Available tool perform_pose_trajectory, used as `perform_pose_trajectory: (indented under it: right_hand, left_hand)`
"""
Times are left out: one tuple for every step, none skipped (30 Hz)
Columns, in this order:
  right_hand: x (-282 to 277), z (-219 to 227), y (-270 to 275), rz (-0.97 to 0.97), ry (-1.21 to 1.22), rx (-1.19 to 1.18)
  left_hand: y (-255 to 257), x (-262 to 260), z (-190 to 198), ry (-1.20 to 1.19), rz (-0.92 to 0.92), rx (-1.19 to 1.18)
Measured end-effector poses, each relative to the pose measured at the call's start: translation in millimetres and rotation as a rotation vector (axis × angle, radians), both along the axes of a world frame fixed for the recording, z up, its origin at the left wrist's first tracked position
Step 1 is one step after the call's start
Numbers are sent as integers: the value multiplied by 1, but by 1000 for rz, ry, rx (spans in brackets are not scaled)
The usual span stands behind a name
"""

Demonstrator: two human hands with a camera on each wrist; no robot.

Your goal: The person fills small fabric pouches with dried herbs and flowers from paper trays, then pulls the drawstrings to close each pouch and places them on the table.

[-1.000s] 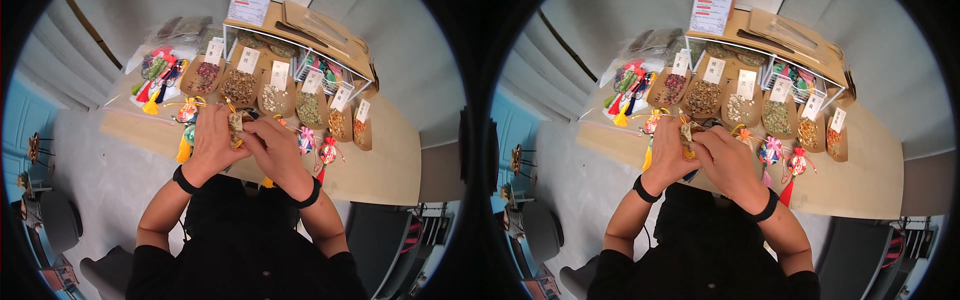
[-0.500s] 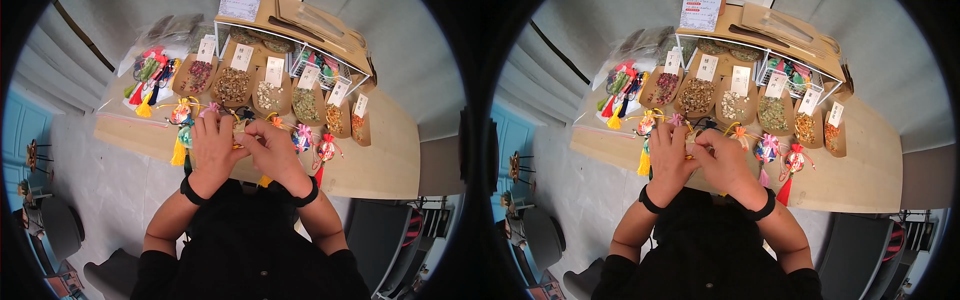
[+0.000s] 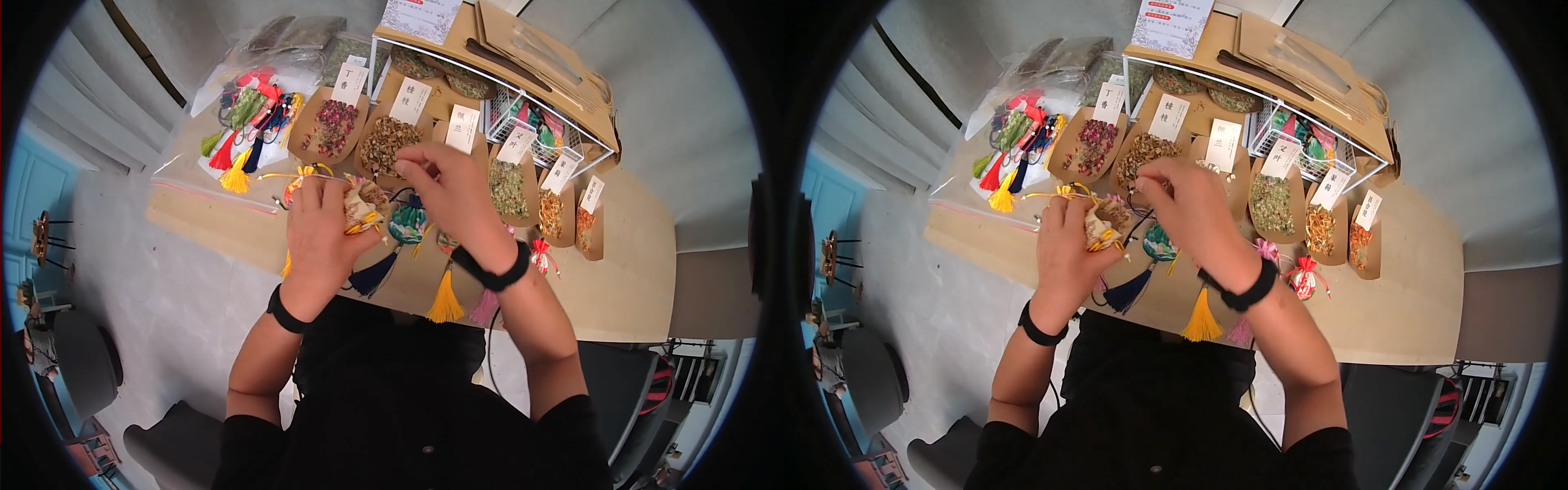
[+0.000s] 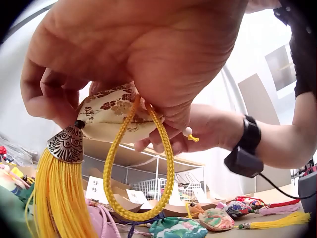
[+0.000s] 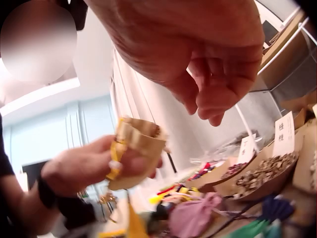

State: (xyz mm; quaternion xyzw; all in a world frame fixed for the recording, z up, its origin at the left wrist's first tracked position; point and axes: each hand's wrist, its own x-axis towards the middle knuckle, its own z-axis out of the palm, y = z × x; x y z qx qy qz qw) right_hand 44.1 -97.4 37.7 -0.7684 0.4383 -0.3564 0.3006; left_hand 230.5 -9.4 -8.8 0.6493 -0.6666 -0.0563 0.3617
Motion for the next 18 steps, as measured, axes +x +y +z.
perform_pose_trajectory:
  right_hand:
    - [1, -7, -16, 23, 84, -60]
    - [3, -18, -32, 49, 167, -120]
    - [8, -23, -45, 77, 251, -181]
    - [12, -27, -55, 123, 304, -143]
    - [18, -30, -62, 142, 366, -189]
    - [26, -34, -68, 158, 427, -235]
    - [33, -38, -73, 174, 488, -282]
    - [39, -41, -76, 182, 521, -265]
    - [45, -44, -78, 189, 553, -250]
    - [49, -47, -81, 195, 585, -234]
    - [52, -50, -83, 197, 609, -237]
    - [55, -54, -83, 200, 632, -239]
    - [57, -57, -84, 202, 654, -240]
    - [57, -62, -86, 207, 651, -245]
    - [56, -66, -87, 211, 648, -251]
    - [55, -69, -89, 214, 645, -257]
    - [54, -70, -90, 211, 644, -260]
    - [54, -70, -89, 207, 644, -262]
  left_hand:
    - [-1, 5, 0, 12, 13, 12]
    - [-2, 9, -1, 4, 22, 39]
    - [-3, 12, 0, 13, 25, 57]
    - [-3, 15, 2, 23, 28, 76]
    - [-3, 17, 2, 33, 32, 96]
    - [-3, 19, -1, 40, 31, 94]
    - [-3, 21, -3, 47, 28, 92]
    - [-3, 23, -6, 53, 24, 90]
    - [-3, 24, -7, 57, 22, 90]
    - [-3, 26, -8, 62, 19, 90]
    - [-3, 27, -10, 66, 17, 90]
    - [-3, 28, -11, 65, 14, 89]
    - [-4, 30, -11, 63, 11, 88]
    - [-4, 32, -11, 61, 7, 89]
    - [-5, 33, -12, 57, 12, 85]
    - [-6, 33, -12, 53, 16, 82]
    - [-8, 33, -13, 50, 20, 79]
    - [-9, 33, -13, 53, 18, 73]
